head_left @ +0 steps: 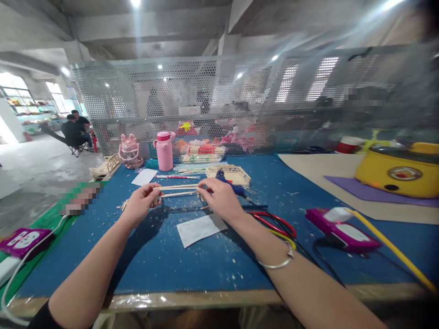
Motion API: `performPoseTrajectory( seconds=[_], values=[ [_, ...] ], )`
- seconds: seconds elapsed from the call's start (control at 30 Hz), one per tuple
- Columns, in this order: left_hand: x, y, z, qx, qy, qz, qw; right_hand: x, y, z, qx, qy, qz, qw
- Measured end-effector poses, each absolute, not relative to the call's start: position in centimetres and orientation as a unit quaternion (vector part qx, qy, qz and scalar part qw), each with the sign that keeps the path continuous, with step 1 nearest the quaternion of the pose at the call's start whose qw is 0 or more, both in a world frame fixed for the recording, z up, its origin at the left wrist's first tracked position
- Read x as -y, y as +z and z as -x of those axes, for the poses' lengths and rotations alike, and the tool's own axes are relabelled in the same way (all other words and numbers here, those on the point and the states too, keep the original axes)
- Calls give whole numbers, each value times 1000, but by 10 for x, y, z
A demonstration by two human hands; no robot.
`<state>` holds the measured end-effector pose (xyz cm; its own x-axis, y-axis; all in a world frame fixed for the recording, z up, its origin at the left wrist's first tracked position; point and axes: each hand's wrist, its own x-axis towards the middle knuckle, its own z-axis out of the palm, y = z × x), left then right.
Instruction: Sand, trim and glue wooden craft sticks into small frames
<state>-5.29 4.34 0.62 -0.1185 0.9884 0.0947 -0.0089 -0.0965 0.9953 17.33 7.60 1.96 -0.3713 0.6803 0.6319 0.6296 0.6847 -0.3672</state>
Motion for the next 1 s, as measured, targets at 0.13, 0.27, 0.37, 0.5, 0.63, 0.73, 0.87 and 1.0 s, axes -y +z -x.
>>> performPoseTrajectory(
  seconds=[0.13,0.27,0.37,0.5,0.63,0.73,0.87,1.0],
  values=[
    [-44,5,54,-505,551,-497,441,-82,15,-175,772,147,430,445],
    [-42,7,54,-515,551,-489,439,-90,12,-180,745,284,389,462],
    [-41,9,53,-524,547,-484,437,-93,13,-184,741,322,372,457],
    [-40,11,53,-524,541,-486,444,-93,13,-185,737,297,385,469],
    [-41,10,54,-510,551,-487,446,-92,12,-183,734,283,384,483],
    [-42,9,54,-501,556,-491,445,-91,12,-182,729,271,392,492],
    [-43,9,55,-491,547,-514,441,-92,13,-183,724,259,403,497],
    [-42,9,56,-487,547,-517,444,-92,13,-183,726,251,403,497]
  ],
)
